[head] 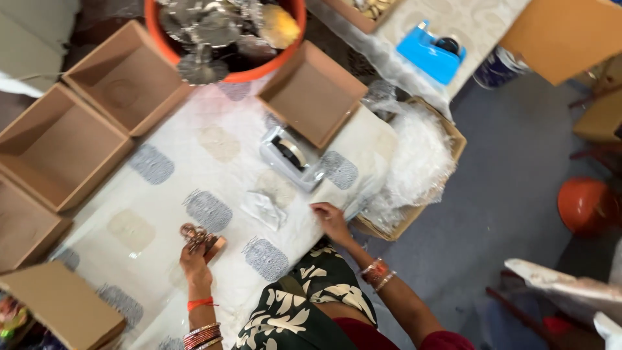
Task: The person wipes a small brown figurine with a cloth and then wraps it in bubble wrap.
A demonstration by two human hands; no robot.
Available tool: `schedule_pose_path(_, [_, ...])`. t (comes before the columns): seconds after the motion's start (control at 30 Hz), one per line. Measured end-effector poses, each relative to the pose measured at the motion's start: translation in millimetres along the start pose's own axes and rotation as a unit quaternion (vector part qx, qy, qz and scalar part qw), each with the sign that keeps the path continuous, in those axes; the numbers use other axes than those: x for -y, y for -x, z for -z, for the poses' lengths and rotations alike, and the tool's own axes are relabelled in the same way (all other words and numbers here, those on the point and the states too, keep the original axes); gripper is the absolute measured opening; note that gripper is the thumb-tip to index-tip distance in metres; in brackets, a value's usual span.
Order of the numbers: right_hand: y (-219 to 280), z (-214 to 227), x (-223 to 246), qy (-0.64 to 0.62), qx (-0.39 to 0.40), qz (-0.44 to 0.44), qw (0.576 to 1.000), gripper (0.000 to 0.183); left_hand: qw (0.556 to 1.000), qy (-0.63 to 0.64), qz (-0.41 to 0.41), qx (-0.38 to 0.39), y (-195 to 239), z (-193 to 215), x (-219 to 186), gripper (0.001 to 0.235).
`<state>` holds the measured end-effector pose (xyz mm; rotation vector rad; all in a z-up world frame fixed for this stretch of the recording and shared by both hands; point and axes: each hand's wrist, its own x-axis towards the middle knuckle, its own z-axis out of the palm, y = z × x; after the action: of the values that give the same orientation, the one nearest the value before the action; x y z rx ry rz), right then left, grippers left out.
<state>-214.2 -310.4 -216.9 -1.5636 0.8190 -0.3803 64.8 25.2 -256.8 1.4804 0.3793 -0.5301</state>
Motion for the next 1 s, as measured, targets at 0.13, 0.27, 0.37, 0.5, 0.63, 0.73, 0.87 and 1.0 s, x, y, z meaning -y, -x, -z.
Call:
schedule_pose_path(0.13, [14,107,1,0.011,-0.22,0.1,0.97,0.017,0.995,-0.088,-0.052,0.017,-19,8,12,0.041])
schedule_pose_path(0.27, [-6,204,-11,0.035,-0.415,-0.047,0.908,0.017,0.936,-0.312,-0.076,-0.146,15,-35,-48,0.061])
schedule_pose_path(0.37, [-25,246,-18,0.078,-0.431,-0.01,0.899,0.023,0.898,-0.365,-0.136,-0.204,26,-68,-68,0.065])
schedule_pose_path(0.5, [-57,263,2,0.206,-0.378,0.009,0.902,0.037,0.897,-0.36,-0.222,-0.128,63,-131,-88,0.052])
schedule_pose_path(0.63, [-82,264,2,0.264,-0.359,0.052,0.894,0.047,0.841,-0.352,-0.411,-0.013,110,-204,-85,0.04])
schedule_pose_path(0.73, [-80,261,11,0.124,-0.289,-0.04,0.948,0.043,0.876,-0.29,-0.361,0.138,150,-258,-93,0.03])
schedule_pose_path(0.87, [-53,261,36,0.141,-0.192,-0.052,0.97,0.03,0.857,-0.303,-0.322,0.265,194,-317,-104,0.025])
schedule_pose_path(1.0, [-27,266,56,0.218,-0.171,0.062,0.959,0.017,0.814,-0.318,-0.266,0.406,217,-362,-100,0.024])
